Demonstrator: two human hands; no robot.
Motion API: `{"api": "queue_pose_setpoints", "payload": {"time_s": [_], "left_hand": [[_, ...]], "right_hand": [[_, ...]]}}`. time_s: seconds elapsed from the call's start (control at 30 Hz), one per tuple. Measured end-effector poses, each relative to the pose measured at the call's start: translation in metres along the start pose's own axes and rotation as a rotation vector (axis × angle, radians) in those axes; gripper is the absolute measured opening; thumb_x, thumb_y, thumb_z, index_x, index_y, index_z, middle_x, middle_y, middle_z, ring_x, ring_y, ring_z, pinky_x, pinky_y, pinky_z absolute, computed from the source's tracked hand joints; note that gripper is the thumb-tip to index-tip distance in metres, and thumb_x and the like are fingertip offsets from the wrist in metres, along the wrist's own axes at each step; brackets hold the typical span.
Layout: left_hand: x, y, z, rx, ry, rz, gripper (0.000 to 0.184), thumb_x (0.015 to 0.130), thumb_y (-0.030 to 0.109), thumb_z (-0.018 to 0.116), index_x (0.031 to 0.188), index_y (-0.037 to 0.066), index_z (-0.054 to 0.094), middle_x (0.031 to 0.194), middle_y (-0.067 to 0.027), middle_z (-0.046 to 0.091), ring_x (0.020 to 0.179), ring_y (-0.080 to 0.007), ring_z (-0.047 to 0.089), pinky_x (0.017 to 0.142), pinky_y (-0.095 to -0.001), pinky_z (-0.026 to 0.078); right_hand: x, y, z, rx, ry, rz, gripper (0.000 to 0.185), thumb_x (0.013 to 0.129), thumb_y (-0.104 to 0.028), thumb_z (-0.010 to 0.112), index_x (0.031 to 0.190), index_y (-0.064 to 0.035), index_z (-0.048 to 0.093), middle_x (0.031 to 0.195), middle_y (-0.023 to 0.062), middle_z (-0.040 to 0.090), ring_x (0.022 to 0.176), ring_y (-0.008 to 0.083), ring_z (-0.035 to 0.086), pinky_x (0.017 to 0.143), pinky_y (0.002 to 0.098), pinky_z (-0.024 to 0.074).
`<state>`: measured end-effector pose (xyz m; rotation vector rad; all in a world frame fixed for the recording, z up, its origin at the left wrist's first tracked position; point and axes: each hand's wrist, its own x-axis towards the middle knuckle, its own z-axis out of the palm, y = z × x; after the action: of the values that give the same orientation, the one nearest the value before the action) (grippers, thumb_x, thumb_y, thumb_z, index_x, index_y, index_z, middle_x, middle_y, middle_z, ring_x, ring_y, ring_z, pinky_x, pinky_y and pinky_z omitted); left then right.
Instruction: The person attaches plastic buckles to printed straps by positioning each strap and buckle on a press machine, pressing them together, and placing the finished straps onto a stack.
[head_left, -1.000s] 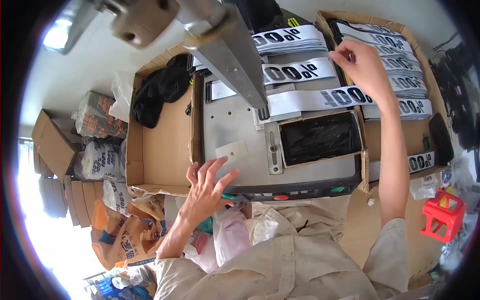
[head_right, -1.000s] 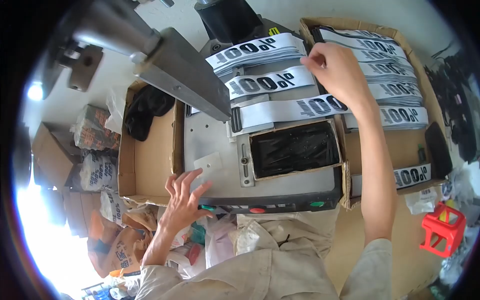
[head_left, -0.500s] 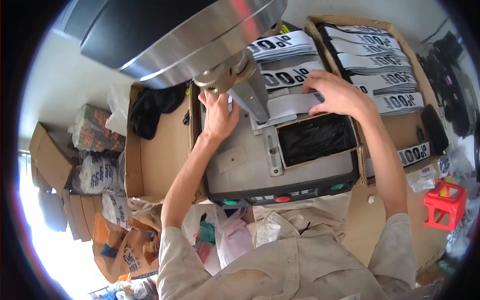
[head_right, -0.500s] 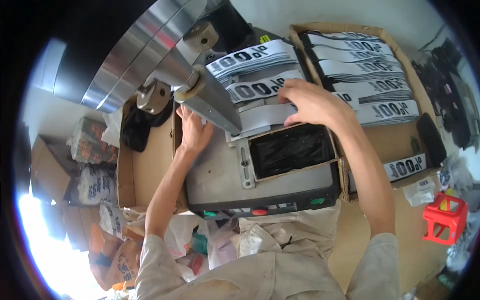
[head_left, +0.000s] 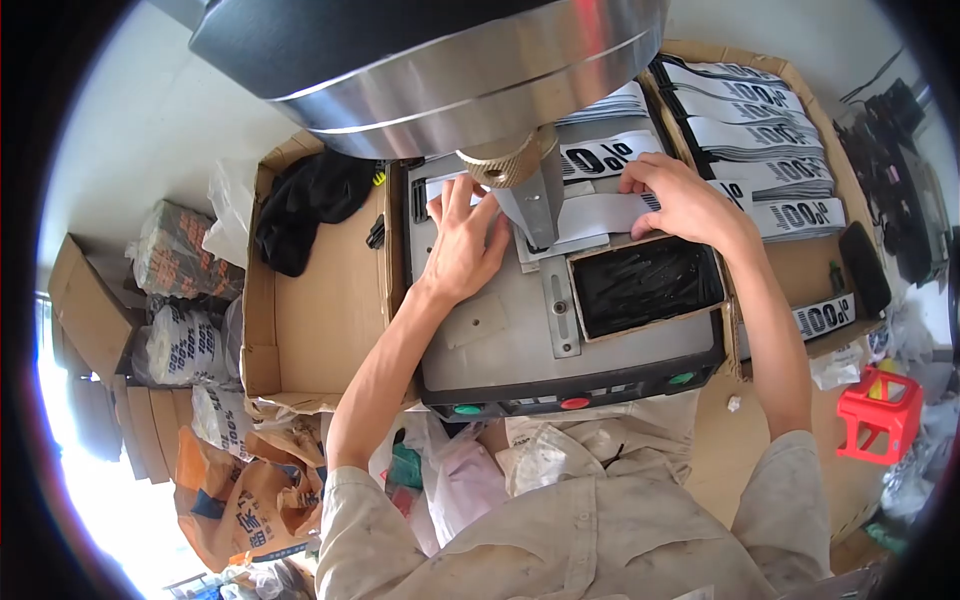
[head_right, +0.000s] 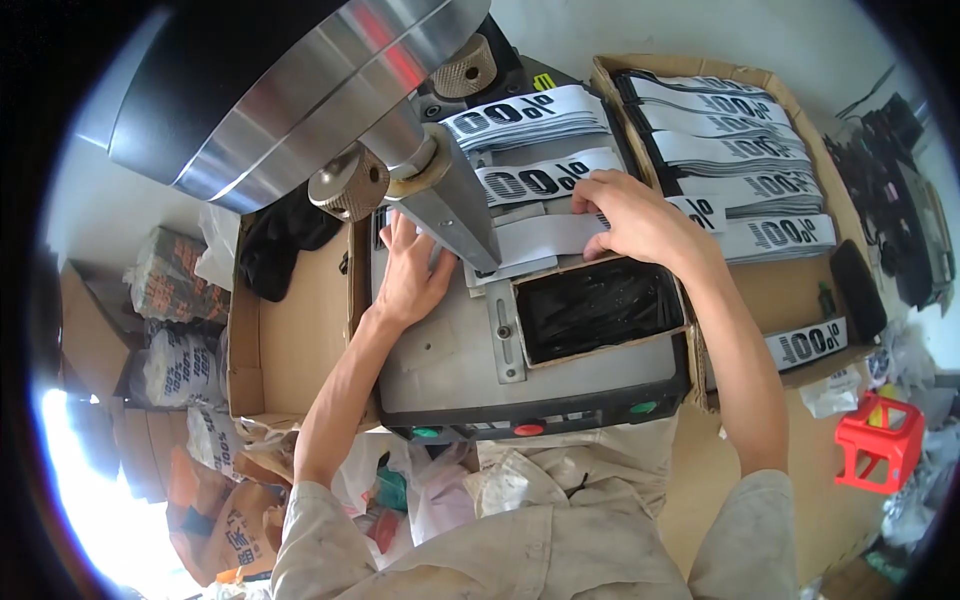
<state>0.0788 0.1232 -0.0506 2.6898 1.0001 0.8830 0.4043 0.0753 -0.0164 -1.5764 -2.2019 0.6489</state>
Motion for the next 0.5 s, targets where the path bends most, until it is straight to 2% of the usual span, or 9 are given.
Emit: {"api": "queue_pose_setpoints", "payload": {"time_s": [0.17, 0.27, 0.37, 0.47, 0.5], "left_hand": [[0.002, 0.007, -0.003, -0.026, 0.005, 0.008, 0.019, 0.089, 0.006, 0.07, 0.107, 0.002, 0.066, 0.119, -0.0153, 0.049, 0.113, -0.0314, 0.048, 0.095, -0.0493, 0.033], [0.001, 0.006, -0.002, -0.023, -0.017, 0.005, 0.019, 0.09, 0.007, 0.071, 0.108, 0.002, 0.066, 0.12, -0.0145, 0.049, 0.113, -0.0309, 0.048, 0.095, -0.0492, 0.034], [-0.001, 0.005, 0.001, 0.001, -0.027, 0.006, 0.021, 0.09, 0.007, 0.072, 0.11, 0.002, 0.066, 0.121, -0.0141, 0.048, 0.113, -0.0306, 0.048, 0.096, -0.049, 0.034], [0.001, 0.007, -0.003, 0.007, -0.045, 0.005, 0.026, 0.089, 0.009, 0.074, 0.114, 0.003, 0.066, 0.122, -0.014, 0.048, 0.113, -0.0307, 0.048, 0.097, -0.0489, 0.035], [0.001, 0.008, -0.004, 0.003, -0.062, -0.003, 0.029, 0.089, 0.01, 0.075, 0.116, 0.004, 0.066, 0.122, -0.0141, 0.048, 0.114, -0.031, 0.048, 0.097, -0.0489, 0.035]], "right_hand": [[0.001, 0.005, 0.002, 0.006, 0.036, -0.027, 0.05, 0.067, -0.01, 0.092, 0.108, -0.0023, 0.064, 0.106, 0.0107, 0.064, 0.107, 0.0296, 0.063, 0.096, 0.0408, 0.0515], [0.003, 0.01, 0.001, 0.056, -0.012, -0.003, 0.051, 0.068, -0.012, 0.094, 0.107, -0.0017, 0.064, 0.106, 0.0125, 0.066, 0.108, 0.0319, 0.063, 0.093, 0.041, 0.0511], [0.004, 0.015, 0.002, 0.099, 0.001, -0.029, 0.051, 0.067, -0.012, 0.095, 0.107, -0.0018, 0.064, 0.103, 0.0125, 0.066, 0.102, 0.0311, 0.064, 0.09, 0.0409, 0.0514], [0.002, 0.016, 0.001, 0.108, -0.026, -0.042, 0.047, 0.071, -0.014, 0.094, 0.106, -0.0015, 0.064, 0.103, 0.0133, 0.066, 0.101, 0.0339, 0.064, 0.089, 0.0427, 0.0517], [0.0, 0.014, -0.001, 0.021, 0.008, -0.069, 0.044, 0.075, -0.015, 0.091, 0.106, -0.0006, 0.064, 0.103, 0.0157, 0.067, 0.1, 0.0359, 0.064, 0.088, 0.0433, 0.0517]]}}
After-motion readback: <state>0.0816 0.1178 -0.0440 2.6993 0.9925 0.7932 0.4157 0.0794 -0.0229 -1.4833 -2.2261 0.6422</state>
